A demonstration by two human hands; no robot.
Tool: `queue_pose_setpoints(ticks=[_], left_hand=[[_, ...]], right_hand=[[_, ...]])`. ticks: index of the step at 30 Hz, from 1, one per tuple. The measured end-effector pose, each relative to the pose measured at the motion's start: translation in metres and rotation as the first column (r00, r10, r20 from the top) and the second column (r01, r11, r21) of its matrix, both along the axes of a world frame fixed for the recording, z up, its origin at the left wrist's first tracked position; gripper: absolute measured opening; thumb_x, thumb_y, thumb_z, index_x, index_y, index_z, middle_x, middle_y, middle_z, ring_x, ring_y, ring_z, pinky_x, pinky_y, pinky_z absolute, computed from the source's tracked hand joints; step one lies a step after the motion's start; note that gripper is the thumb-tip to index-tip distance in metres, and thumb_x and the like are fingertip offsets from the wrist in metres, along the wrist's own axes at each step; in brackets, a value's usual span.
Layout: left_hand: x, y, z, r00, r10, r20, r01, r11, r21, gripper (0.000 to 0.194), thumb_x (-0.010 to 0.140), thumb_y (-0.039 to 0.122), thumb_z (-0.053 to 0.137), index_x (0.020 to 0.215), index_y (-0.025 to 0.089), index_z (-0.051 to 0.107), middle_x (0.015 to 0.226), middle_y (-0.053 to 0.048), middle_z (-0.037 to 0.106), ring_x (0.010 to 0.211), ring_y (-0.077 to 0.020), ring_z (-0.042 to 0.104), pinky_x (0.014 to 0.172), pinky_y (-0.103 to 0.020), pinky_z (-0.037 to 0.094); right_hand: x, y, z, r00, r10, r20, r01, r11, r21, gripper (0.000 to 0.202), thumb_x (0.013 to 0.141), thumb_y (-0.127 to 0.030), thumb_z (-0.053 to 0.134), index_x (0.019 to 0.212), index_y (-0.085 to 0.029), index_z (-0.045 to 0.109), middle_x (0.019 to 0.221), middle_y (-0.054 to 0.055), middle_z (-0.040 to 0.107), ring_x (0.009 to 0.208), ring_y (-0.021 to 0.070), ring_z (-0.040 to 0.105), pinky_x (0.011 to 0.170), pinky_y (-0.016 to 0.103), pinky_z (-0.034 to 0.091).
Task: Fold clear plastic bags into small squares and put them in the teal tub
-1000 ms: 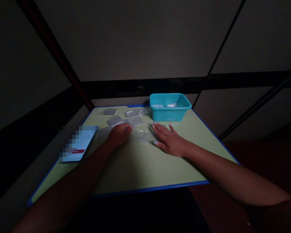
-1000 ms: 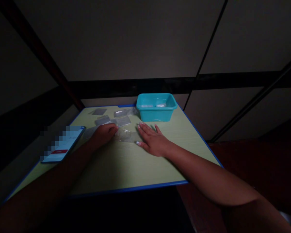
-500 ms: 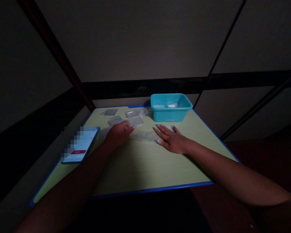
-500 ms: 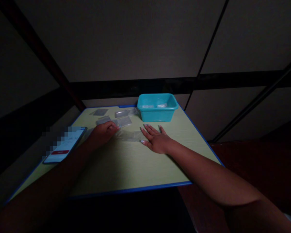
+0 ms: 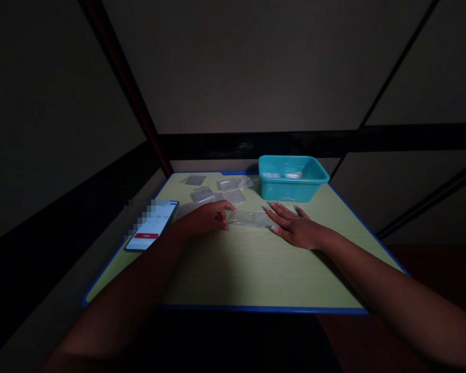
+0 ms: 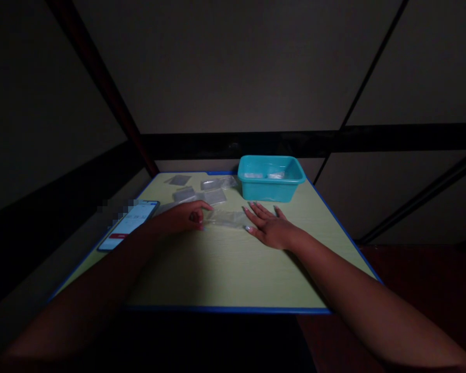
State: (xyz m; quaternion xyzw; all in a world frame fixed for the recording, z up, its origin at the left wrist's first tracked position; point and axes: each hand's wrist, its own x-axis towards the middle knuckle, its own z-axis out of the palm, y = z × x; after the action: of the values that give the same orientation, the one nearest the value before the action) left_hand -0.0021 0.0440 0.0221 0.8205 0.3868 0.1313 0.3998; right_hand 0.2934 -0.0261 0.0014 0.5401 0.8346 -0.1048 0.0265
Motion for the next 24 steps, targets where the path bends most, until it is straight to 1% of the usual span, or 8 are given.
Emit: queue_pose_setpoints(ticks=[3, 5, 9, 12, 14, 18, 20, 24], left_hand=[[-0.006, 0.006, 0.003, 0.999, -0.008, -0.035, 0.006, 0.999, -0.05, 0.049, 0.066, 0.028, 0.066, 0.113, 0.02, 0.055, 0.077, 0.002, 0.062, 0.072, -0.0177, 0.059, 0.065, -0.028, 0.043], [-0.009, 0.009, 0.006, 0.997, -0.009, -0.081, 0.004, 0.998, -0.061, 0.042, 0.065, 0.027, 0.065, 0.105, 0.019, 0.058, 0.075, 0.001, 0.062, 0.071, -0.0175, 0.059, 0.063, -0.027, 0.043], [-0.011, 0.01, 0.012, 0.978, -0.031, -0.205, 0.026, 0.999, -0.029, 0.028, 0.065, 0.027, 0.062, 0.091, 0.018, 0.06, 0.075, 0.001, 0.062, 0.07, -0.016, 0.059, 0.061, -0.024, 0.042], [-0.011, 0.01, 0.016, 0.953, -0.051, -0.298, 0.062, 0.998, 0.027, 0.018, 0.067, 0.027, 0.059, 0.082, 0.018, 0.062, 0.077, 0.001, 0.063, 0.074, -0.0157, 0.06, 0.065, -0.024, 0.043], [-0.01, 0.01, 0.017, 0.941, -0.057, -0.333, 0.077, 0.996, 0.047, 0.012, 0.069, 0.027, 0.057, 0.075, 0.018, 0.063, 0.076, 0.001, 0.064, 0.074, -0.0159, 0.06, 0.067, -0.024, 0.043], [-0.012, 0.011, 0.019, 0.935, -0.054, -0.349, 0.076, 0.996, 0.05, 0.012, 0.07, 0.028, 0.054, 0.072, 0.018, 0.062, 0.073, 0.001, 0.063, 0.072, -0.0162, 0.058, 0.066, -0.025, 0.042], [-0.012, 0.011, 0.018, 0.945, -0.055, -0.322, 0.07, 0.997, 0.034, 0.012, 0.071, 0.028, 0.053, 0.072, 0.018, 0.059, 0.074, 0.001, 0.063, 0.073, -0.016, 0.058, 0.066, -0.025, 0.042], [-0.014, 0.013, 0.016, 0.975, -0.099, -0.196, 0.083, 0.992, -0.091, 0.016, 0.069, 0.032, 0.059, 0.075, 0.018, 0.055, 0.074, 0.001, 0.062, 0.072, -0.0156, 0.058, 0.065, -0.025, 0.043]], right_hand=[[0.001, 0.0, -0.001, 1.0, 0.001, -0.005, -0.001, 1.0, 0.008, 0.061, 0.097, -0.048, 0.022, 0.152, -0.026, 0.008, 0.157, 0.007, 0.003, 0.144, 0.0268, 0.003, 0.107, 0.066, 0.013], [0.001, 0.0, -0.001, 1.0, 0.003, -0.009, -0.003, 1.0, 0.011, 0.061, 0.096, -0.048, 0.022, 0.152, -0.025, 0.009, 0.157, 0.008, 0.004, 0.144, 0.0271, 0.004, 0.107, 0.066, 0.013], [0.001, 0.0, 0.0, 1.0, 0.008, -0.019, -0.008, 1.0, -0.004, 0.063, 0.096, -0.05, 0.021, 0.152, -0.025, 0.008, 0.157, 0.007, 0.003, 0.144, 0.027, 0.003, 0.107, 0.066, 0.013], [0.0, 0.0, 0.003, 1.0, 0.004, -0.013, -0.004, 1.0, -0.021, 0.064, 0.096, -0.052, 0.02, 0.152, -0.025, 0.006, 0.157, 0.006, 0.001, 0.144, 0.0257, 0.001, 0.108, 0.064, 0.012], [0.0, -0.001, 0.006, 1.0, 0.003, 0.01, -0.002, 0.999, -0.036, 0.064, 0.095, -0.052, 0.02, 0.152, -0.024, 0.006, 0.157, 0.006, -0.001, 0.144, 0.0251, 0.0, 0.108, 0.064, 0.012], [-0.001, -0.002, 0.011, 0.999, 0.007, 0.047, -0.003, 0.997, -0.078, 0.065, 0.095, -0.052, 0.023, 0.152, -0.025, 0.006, 0.157, 0.005, -0.005, 0.144, 0.0261, -0.004, 0.107, 0.065, 0.011], [0.0, -0.002, 0.011, 0.999, 0.007, 0.04, -0.004, 0.996, -0.088, 0.065, 0.094, -0.053, 0.024, 0.152, -0.027, 0.007, 0.157, 0.005, -0.004, 0.143, 0.0279, -0.004, 0.107, 0.065, 0.01], [0.002, -0.001, 0.012, 0.999, 0.018, 0.033, -0.015, 0.995, -0.098, 0.065, 0.094, -0.054, 0.025, 0.151, -0.028, 0.008, 0.157, 0.005, -0.004, 0.143, 0.0287, -0.004, 0.107, 0.066, 0.007]])
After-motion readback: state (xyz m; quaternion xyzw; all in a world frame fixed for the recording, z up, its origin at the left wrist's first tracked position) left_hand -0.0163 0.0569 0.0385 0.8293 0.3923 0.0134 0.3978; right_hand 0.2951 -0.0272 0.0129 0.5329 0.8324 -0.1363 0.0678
